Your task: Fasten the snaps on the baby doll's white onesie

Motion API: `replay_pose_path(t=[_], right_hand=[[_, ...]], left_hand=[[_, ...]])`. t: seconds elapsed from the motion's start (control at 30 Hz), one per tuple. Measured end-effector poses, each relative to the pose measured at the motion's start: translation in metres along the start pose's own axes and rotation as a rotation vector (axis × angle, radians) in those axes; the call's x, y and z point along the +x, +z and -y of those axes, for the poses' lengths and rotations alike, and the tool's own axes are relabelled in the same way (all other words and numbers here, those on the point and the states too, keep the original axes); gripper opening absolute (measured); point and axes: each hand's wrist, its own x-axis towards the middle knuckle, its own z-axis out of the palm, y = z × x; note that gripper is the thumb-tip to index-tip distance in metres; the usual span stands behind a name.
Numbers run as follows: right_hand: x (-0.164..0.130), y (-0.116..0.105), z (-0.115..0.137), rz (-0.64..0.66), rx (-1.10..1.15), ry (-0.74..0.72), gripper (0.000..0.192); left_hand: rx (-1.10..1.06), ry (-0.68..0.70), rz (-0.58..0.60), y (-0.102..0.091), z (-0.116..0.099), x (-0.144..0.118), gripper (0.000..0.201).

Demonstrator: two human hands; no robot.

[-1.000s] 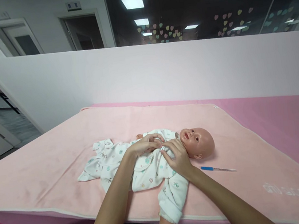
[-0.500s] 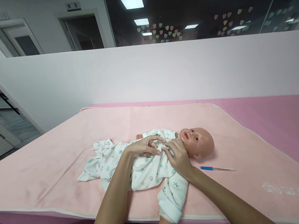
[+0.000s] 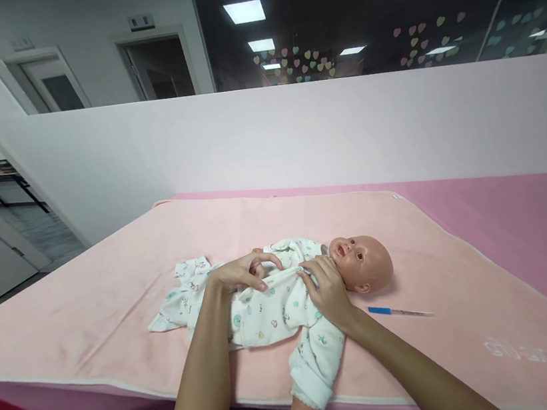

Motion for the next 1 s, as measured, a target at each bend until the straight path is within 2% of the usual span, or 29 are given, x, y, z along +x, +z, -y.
replay_pose_path(t=[0.17, 0.3, 0.43, 0.57, 0.63, 0.8, 1.0], right_hand=[[0.000, 0.001, -0.001, 0.001, -0.009, -0.011, 0.012], [0.000, 0.001, -0.001, 0.013, -0.036, -0.007, 0.013], [0.000, 0.000, 0.001, 0.008, -0.079, -0.028, 0.017], [0.005, 0.002, 0.013, 0.005, -0.098, -0.164, 0.025], [0.008, 0.007, 0.023, 0.036, -0.072, -0.187, 0.023], [0.012, 0.019, 0.038, 0.117, -0.062, -0.119, 0.013], [0.007, 0.017, 0.031, 0.072, 0.018, -0.096, 0.009]], left_hand=[[-0.079, 0.049, -0.044, -0.008, 0.014, -0.009, 0.055], [-0.075, -0.056, 0.023, -0.002, 0.015, -0.006, 0.047], [-0.067, -0.134, 0.012, 0.007, 0.013, 0.000, 0.029], [-0.041, -0.148, -0.044, 0.011, 0.013, 0.001, 0.033], [-0.022, -0.142, -0.059, 0.012, 0.012, 0.000, 0.035], [0.027, -0.099, -0.093, 0.013, 0.011, -0.001, 0.035], [0.069, -0.115, -0.080, 0.013, 0.010, -0.004, 0.041]])
